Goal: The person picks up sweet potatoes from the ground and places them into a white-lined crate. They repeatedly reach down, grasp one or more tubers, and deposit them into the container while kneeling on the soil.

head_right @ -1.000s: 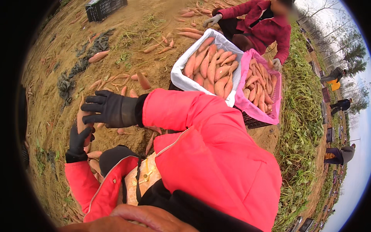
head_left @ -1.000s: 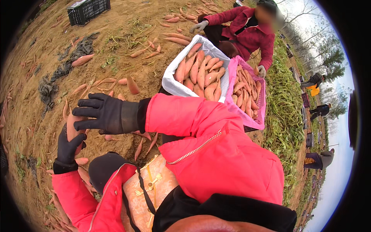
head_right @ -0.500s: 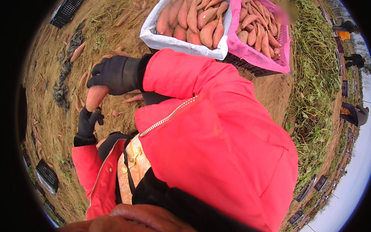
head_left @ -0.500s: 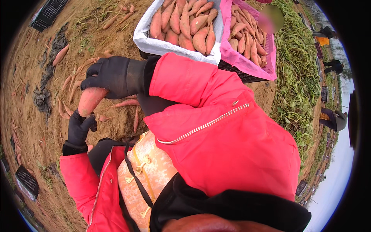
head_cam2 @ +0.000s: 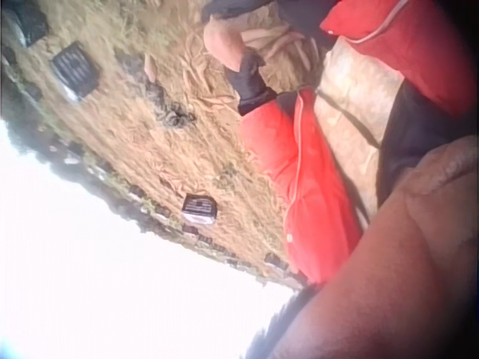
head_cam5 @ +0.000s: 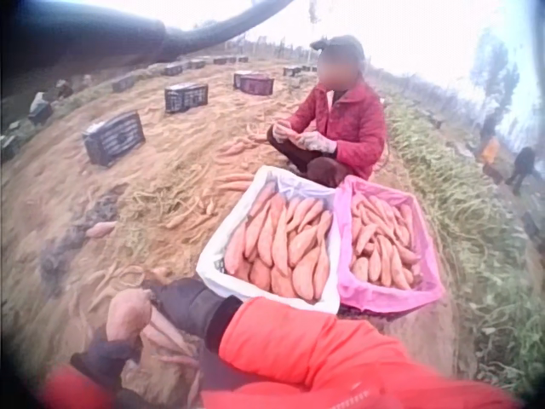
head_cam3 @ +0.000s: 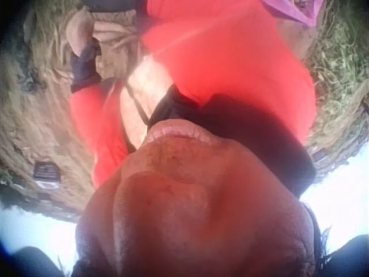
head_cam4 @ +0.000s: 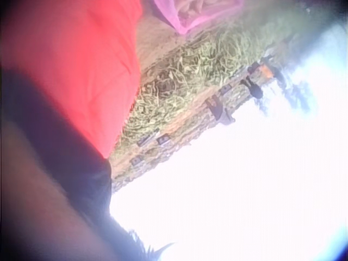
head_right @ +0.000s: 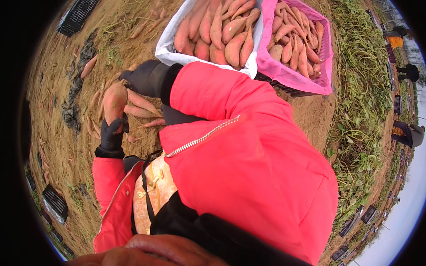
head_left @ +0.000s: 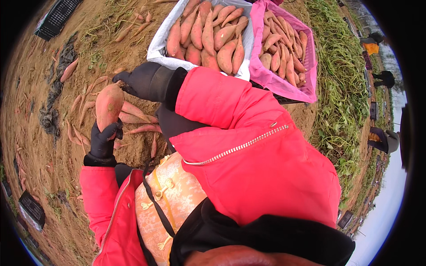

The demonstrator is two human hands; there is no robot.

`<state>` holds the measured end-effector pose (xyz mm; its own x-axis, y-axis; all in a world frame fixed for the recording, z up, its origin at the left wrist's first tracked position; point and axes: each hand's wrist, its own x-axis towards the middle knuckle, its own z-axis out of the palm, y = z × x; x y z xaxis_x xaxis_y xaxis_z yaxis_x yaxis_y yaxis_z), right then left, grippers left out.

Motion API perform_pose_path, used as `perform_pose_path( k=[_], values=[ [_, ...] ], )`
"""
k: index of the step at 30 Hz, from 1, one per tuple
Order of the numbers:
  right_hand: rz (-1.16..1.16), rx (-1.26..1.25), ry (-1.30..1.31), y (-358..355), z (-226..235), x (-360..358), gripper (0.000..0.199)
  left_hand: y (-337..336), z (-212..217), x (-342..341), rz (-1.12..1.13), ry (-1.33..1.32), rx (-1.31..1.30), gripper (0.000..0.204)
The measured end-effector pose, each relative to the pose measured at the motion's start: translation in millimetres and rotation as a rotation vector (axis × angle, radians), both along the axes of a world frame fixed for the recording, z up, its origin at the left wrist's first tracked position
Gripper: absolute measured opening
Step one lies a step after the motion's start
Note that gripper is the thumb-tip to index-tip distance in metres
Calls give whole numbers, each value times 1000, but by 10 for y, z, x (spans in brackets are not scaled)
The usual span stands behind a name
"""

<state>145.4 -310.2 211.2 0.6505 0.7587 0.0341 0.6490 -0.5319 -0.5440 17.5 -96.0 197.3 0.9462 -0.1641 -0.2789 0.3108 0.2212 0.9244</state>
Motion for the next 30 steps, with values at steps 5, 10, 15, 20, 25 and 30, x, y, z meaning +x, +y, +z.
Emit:
perform_pose_path(
  k=[5,10,15,20,25,30],
  values=[
    [-20,-170,16,-44,-12,34,28,-431,-52,121,180,-14,290,27],
    [350,-175,537,-212,-90,-15,35,-441,70,531,672,-226,307,30],
    [-177,729,569,-210,-283,30,85,-539,68,629,386,-142,460,36],
    [-499,1023,707,-333,-464,253,86,-1011,-185,582,0,-280,483,78],
    [-682,1084,445,-1089,-673,764,70,55,-150,467,241,-215,328,55],
    [-830,-27,37,-1240,-1191,939,67,1678,-381,-743,655,159,166,37]
  ],
)
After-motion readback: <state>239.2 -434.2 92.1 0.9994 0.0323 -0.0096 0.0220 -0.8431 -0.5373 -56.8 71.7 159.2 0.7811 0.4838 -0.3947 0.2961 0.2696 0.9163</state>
